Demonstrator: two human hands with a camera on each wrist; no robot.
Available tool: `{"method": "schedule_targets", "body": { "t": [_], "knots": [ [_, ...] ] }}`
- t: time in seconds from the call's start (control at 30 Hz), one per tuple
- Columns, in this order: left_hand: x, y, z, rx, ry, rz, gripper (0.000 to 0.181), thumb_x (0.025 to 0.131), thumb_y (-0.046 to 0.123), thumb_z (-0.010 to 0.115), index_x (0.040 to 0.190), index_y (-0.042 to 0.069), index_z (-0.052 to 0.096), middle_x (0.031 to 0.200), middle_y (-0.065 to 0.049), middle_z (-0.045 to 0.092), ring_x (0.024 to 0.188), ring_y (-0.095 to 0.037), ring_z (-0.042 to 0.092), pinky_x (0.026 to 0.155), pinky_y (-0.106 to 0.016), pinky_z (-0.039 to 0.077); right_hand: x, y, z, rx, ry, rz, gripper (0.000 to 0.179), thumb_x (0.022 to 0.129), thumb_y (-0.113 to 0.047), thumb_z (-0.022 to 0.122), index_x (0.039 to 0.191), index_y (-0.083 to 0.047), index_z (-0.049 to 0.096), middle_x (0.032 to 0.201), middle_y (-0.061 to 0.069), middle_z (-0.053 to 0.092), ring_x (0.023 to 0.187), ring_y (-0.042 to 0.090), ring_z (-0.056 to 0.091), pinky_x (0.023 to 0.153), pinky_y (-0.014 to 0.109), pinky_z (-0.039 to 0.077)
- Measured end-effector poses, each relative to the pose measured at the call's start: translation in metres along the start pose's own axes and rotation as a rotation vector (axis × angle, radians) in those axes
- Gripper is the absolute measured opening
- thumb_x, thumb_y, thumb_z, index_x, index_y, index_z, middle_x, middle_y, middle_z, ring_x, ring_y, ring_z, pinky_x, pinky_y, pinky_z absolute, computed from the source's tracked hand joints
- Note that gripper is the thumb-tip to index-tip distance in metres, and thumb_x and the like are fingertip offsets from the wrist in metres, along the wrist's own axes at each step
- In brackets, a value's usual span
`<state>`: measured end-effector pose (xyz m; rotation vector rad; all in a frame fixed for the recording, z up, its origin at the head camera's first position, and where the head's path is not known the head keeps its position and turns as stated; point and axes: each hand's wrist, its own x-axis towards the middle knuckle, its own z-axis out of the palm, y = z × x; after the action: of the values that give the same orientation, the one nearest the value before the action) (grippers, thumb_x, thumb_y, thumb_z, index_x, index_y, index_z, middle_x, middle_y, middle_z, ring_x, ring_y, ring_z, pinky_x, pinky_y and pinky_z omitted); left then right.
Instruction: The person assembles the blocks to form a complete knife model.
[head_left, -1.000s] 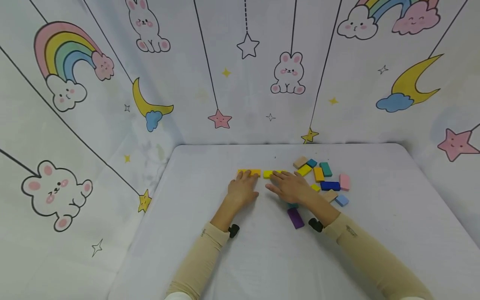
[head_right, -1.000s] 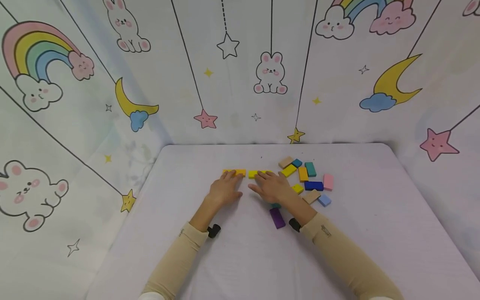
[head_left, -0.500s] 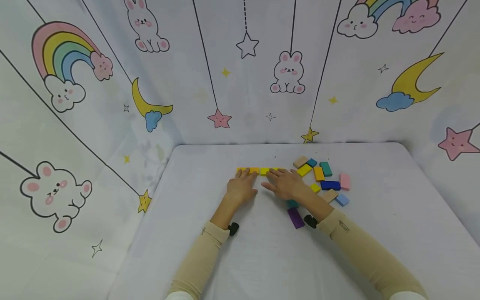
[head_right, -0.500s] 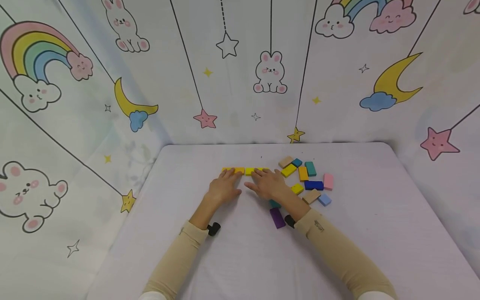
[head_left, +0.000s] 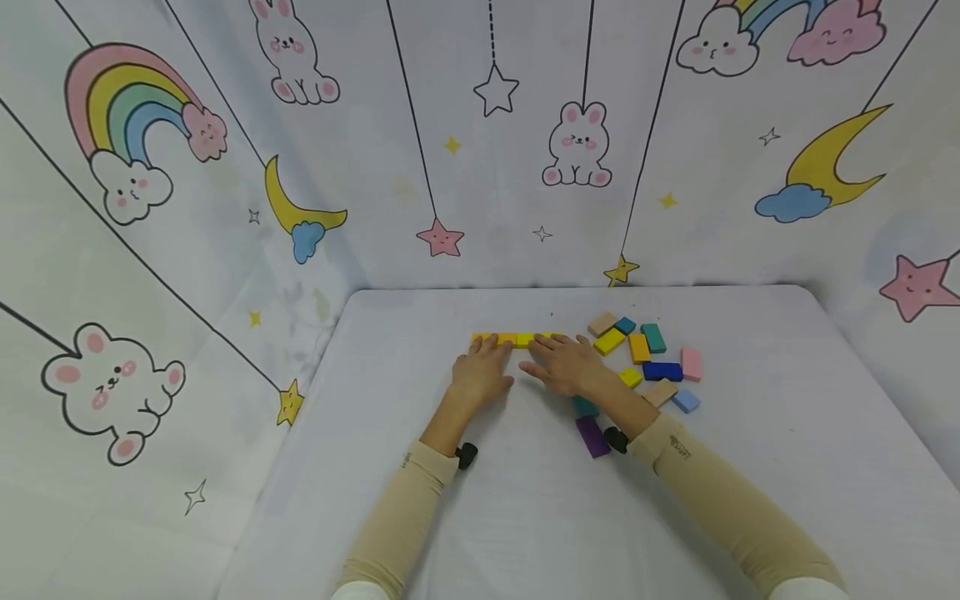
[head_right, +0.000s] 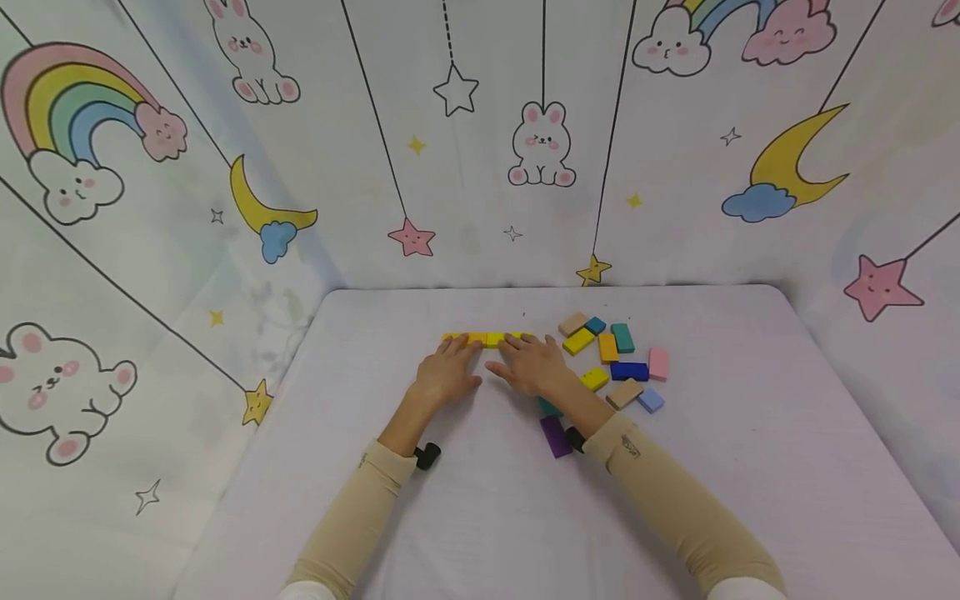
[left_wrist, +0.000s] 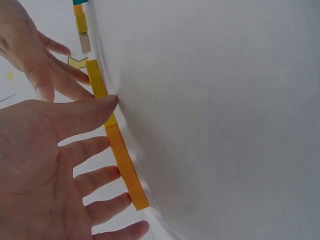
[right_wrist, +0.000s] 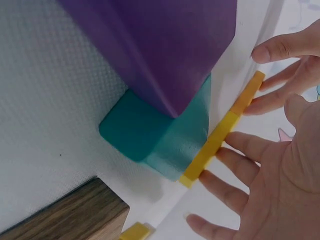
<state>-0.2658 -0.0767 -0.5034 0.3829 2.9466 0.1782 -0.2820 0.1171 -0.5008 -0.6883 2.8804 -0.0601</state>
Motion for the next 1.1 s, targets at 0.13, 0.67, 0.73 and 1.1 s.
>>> {"method": "schedule_targets", "body": {
  "t": [0.13, 0.67, 0.73, 1.1],
  "knots": [
    [0.0012, -0.0017, 0.0001, -0.006, 0.001, 0.004, 0.069, 0.101, 0.041, 0.068, 0.162, 0.022, 0.04, 0.17, -0.009, 0.031, 0.156, -0.038, 0.027, 0.12, -0.059, 0.036, 0.0013, -0.0015, -0.0007, 0.006, 0.003, -0.005, 0.073, 0.109, -0.062, 0.034, 0.161, -0.012, 0.041, 0.167, 0.01, 0.037, 0.152, 0.037, 0.037, 0.12, 0.068, 0.028],
    [0.0039, -0.0043, 0.0017, -0.034, 0.006, 0.014, 0.068, 0.101, 0.041, 0.069, 0.161, 0.022, 0.042, 0.169, -0.01, 0.031, 0.156, -0.038, 0.027, 0.121, -0.059, 0.034, 0.0025, -0.0045, -0.0035, 0.0, -0.015, 0.008, 0.074, 0.108, -0.063, 0.033, 0.162, -0.012, 0.039, 0.168, 0.011, 0.036, 0.152, 0.037, 0.035, 0.12, 0.067, 0.03],
    [0.0047, -0.0039, 0.0026, -0.033, 0.004, 0.014, 0.068, 0.101, 0.042, 0.067, 0.161, 0.021, 0.041, 0.171, -0.01, 0.028, 0.157, -0.039, 0.024, 0.122, -0.06, 0.031, 0.003, -0.0049, -0.0039, 0.003, -0.011, 0.008, 0.074, 0.108, -0.063, 0.034, 0.161, -0.012, 0.04, 0.167, 0.012, 0.037, 0.152, 0.037, 0.036, 0.119, 0.066, 0.031],
    [0.0054, 0.0033, -0.002, -0.073, 0.037, 0.039, 0.07, 0.101, 0.039, 0.068, 0.161, 0.016, 0.042, 0.17, -0.011, 0.03, 0.157, -0.039, 0.024, 0.123, -0.059, 0.029, 0.002, 0.0033, -0.0039, 0.053, 0.027, -0.028, 0.07, 0.11, -0.059, 0.033, 0.157, -0.009, 0.046, 0.167, 0.017, 0.035, 0.152, 0.04, 0.035, 0.12, 0.06, 0.034]
  ]
}}
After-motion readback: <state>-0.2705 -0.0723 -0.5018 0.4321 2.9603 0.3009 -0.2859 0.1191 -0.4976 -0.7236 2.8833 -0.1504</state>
